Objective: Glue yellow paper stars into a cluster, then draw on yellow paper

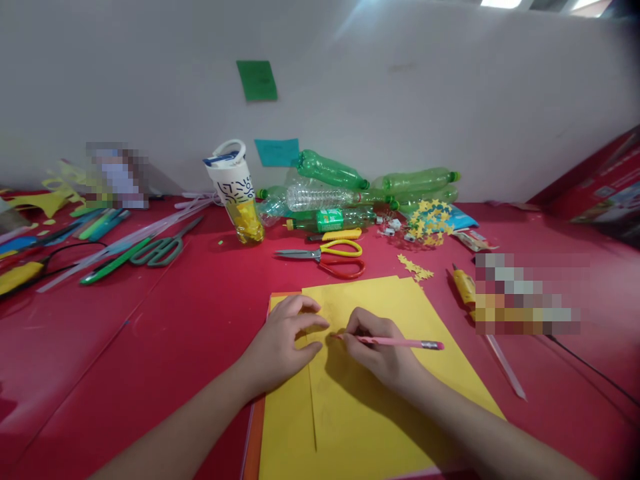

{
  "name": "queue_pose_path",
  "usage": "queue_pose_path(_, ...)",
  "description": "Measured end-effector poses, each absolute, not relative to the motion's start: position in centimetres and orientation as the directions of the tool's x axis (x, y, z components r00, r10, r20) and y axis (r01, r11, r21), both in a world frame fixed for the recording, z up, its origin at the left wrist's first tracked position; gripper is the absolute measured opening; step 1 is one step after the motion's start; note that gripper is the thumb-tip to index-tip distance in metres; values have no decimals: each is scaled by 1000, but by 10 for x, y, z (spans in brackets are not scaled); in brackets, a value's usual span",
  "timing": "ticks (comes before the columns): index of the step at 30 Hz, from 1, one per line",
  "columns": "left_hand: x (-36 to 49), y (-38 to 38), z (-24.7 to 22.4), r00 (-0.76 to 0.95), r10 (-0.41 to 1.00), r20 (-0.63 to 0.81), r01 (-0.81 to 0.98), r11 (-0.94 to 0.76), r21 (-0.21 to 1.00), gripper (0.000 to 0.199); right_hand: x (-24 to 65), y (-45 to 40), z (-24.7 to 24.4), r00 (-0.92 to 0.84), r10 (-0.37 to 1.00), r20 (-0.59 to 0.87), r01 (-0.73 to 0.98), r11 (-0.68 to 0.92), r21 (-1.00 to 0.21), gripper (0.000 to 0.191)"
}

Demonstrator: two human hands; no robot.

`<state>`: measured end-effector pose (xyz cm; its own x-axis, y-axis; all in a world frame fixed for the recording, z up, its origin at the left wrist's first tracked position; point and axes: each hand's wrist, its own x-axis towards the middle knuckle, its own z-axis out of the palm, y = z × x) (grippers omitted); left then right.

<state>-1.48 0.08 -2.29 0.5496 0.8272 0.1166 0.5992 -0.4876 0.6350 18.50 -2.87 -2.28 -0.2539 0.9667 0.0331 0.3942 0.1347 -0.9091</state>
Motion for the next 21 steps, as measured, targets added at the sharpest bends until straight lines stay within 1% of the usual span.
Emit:
queue_pose_path(9,-14,2,-24,548,828,118,600,-488,634,25,186,-28,-27,-143,989,35,422,93,-902,15)
queue_pose_path(16,-15,1,-24,545,829,122,600,-488,634,25,188,-28,-30,-114,992,45,412,88,-907,16)
queue_pose_path(21,-15,1,-24,548,828,118,600,-487,634,25,188,-29,-27,-105,994,23,422,65,-904,15)
